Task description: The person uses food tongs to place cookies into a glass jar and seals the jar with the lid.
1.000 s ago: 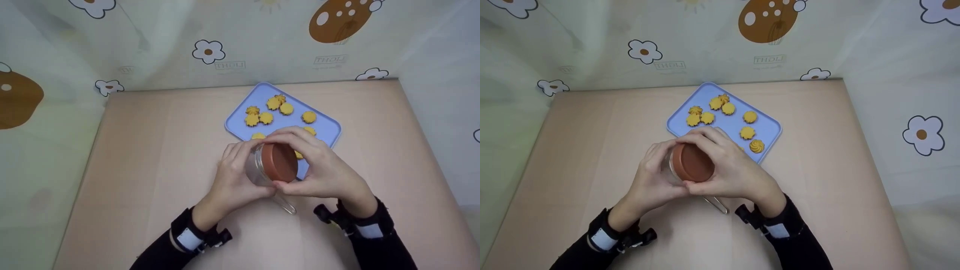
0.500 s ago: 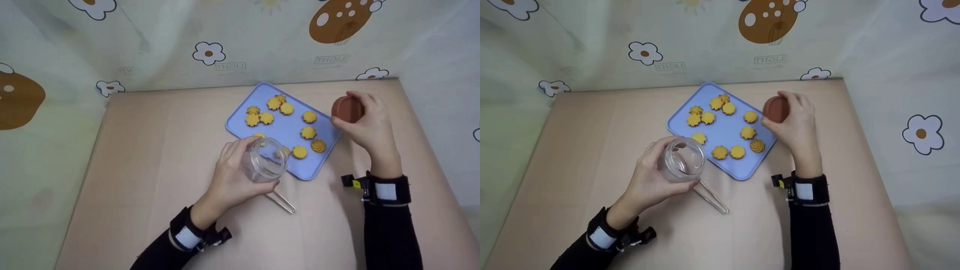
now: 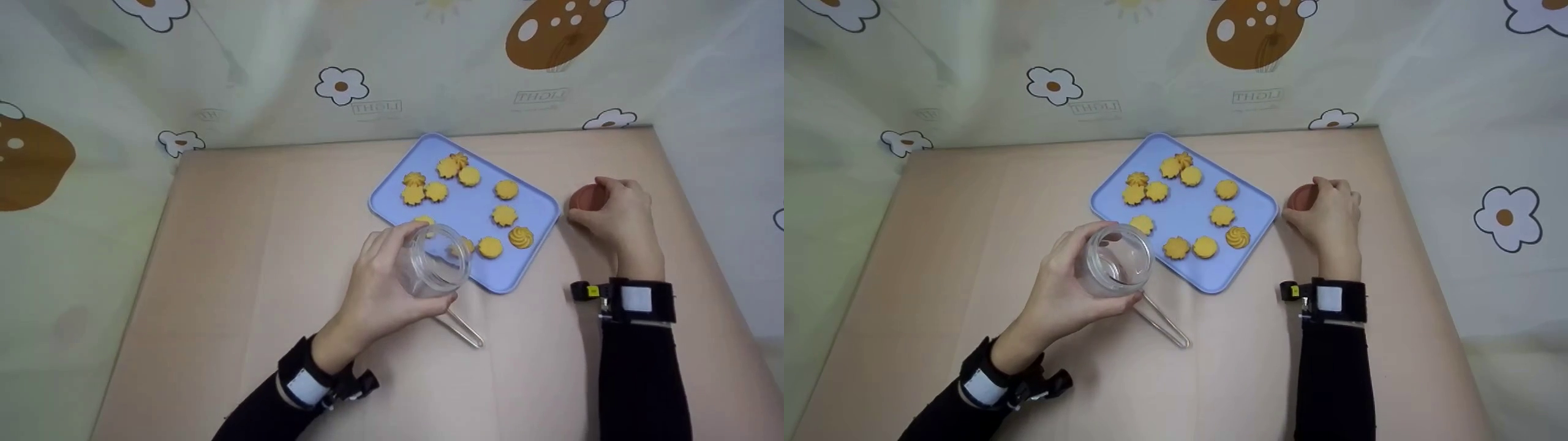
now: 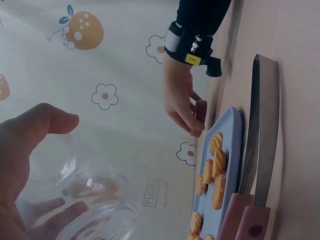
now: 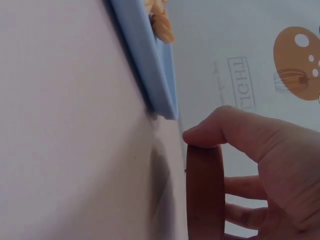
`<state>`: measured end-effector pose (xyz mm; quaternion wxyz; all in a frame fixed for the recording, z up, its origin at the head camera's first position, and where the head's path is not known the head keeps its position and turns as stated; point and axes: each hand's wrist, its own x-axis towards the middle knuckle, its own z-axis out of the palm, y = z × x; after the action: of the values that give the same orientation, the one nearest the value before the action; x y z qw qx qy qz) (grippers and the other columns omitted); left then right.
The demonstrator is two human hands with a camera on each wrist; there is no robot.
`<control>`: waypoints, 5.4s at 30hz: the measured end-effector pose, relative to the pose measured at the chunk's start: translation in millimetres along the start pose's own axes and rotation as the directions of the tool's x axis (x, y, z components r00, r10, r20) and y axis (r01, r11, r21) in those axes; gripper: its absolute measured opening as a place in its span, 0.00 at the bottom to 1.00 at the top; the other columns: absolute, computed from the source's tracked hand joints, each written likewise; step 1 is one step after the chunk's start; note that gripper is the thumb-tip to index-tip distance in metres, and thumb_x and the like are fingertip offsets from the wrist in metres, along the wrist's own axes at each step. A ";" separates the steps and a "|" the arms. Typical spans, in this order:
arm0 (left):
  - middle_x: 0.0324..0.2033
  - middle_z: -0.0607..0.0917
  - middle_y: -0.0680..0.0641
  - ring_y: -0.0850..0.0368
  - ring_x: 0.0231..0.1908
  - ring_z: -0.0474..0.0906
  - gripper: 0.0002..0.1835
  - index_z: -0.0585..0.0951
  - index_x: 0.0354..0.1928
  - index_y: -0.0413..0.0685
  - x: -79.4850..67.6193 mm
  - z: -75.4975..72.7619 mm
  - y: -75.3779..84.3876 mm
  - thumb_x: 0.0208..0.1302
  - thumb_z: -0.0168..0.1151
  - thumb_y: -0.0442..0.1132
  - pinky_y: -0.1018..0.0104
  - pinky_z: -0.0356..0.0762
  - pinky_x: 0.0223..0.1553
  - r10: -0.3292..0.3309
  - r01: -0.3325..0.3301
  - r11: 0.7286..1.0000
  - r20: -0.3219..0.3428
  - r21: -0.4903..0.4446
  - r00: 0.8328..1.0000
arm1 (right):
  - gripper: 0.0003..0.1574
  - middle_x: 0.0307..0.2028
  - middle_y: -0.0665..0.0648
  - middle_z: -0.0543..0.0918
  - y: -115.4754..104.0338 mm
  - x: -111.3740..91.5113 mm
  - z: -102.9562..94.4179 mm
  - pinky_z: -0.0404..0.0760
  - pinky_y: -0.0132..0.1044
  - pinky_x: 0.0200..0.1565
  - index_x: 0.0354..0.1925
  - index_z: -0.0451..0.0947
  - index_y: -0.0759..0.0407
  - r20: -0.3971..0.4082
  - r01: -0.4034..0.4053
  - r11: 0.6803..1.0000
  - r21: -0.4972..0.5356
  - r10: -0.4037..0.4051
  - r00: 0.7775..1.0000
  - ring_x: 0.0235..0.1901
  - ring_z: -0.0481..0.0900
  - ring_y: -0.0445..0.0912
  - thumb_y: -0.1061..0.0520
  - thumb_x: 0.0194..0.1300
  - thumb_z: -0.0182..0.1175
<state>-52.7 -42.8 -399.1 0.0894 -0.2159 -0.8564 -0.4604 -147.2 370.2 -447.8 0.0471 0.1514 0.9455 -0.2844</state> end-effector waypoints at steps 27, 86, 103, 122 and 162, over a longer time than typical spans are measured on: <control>0.61 0.84 0.47 0.53 0.62 0.78 0.52 0.74 0.71 0.47 6.5 -6.8 -7.2 0.44 0.89 0.51 0.49 0.77 0.65 -0.042 0.042 0.999 -0.066 -0.006 0.997 | 0.48 0.72 0.75 0.68 -58.0 -31.9 -4.5 0.74 0.66 0.63 0.80 0.64 0.68 -0.083 0.205 0.978 0.044 -0.201 0.976 0.68 0.68 0.71 0.52 0.72 0.70; 0.63 0.82 0.44 0.52 0.64 0.79 0.53 0.71 0.73 0.41 3.8 -24.1 -1.7 0.45 0.88 0.47 0.51 0.80 0.66 0.018 -0.026 0.999 -0.205 -0.039 0.979 | 0.35 0.54 0.69 0.83 -152.9 -138.4 130.1 0.87 0.57 0.56 0.70 0.76 0.70 0.154 0.662 0.744 0.093 -0.667 0.729 0.53 0.85 0.63 0.53 0.74 0.72; 0.63 0.84 0.51 0.52 0.65 0.81 0.47 0.72 0.71 0.50 -17.7 -5.2 -46.8 0.49 0.88 0.43 0.43 0.79 0.68 -0.144 0.123 0.947 -0.052 -0.298 0.988 | 0.34 0.46 0.68 0.85 -126.1 -90.2 42.8 0.83 0.48 0.35 0.72 0.72 0.69 0.039 0.559 0.828 -0.038 -0.558 0.829 0.39 0.83 0.57 0.47 0.83 0.60; 0.63 0.84 0.48 0.52 0.67 0.79 0.49 0.72 0.72 0.48 -33.9 37.5 -93.1 0.48 0.89 0.46 0.46 0.73 0.72 -0.139 0.179 0.912 0.130 -0.369 0.982 | 0.36 0.42 0.64 0.78 -78.9 -63.4 13.5 0.77 0.43 0.32 0.68 0.71 0.64 0.324 0.608 0.742 -0.284 -0.522 0.789 0.33 0.78 0.53 0.37 0.81 0.60; 0.63 0.84 0.52 0.53 0.67 0.79 0.50 0.71 0.72 0.48 -32.7 39.8 -105.0 0.46 0.89 0.41 0.50 0.72 0.74 -0.056 0.125 0.881 0.161 -0.456 0.985 | 0.37 0.36 0.62 0.79 -125.6 -3.2 62.1 0.75 0.48 0.34 0.67 0.76 0.66 0.283 0.521 0.820 -0.238 -0.454 0.845 0.34 0.78 0.56 0.38 0.79 0.58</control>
<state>-69.2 -70.0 -511.6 -0.0482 -0.2233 -0.7348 -0.6387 -183.3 235.6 -433.3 0.0965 -0.1375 0.9741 -0.1515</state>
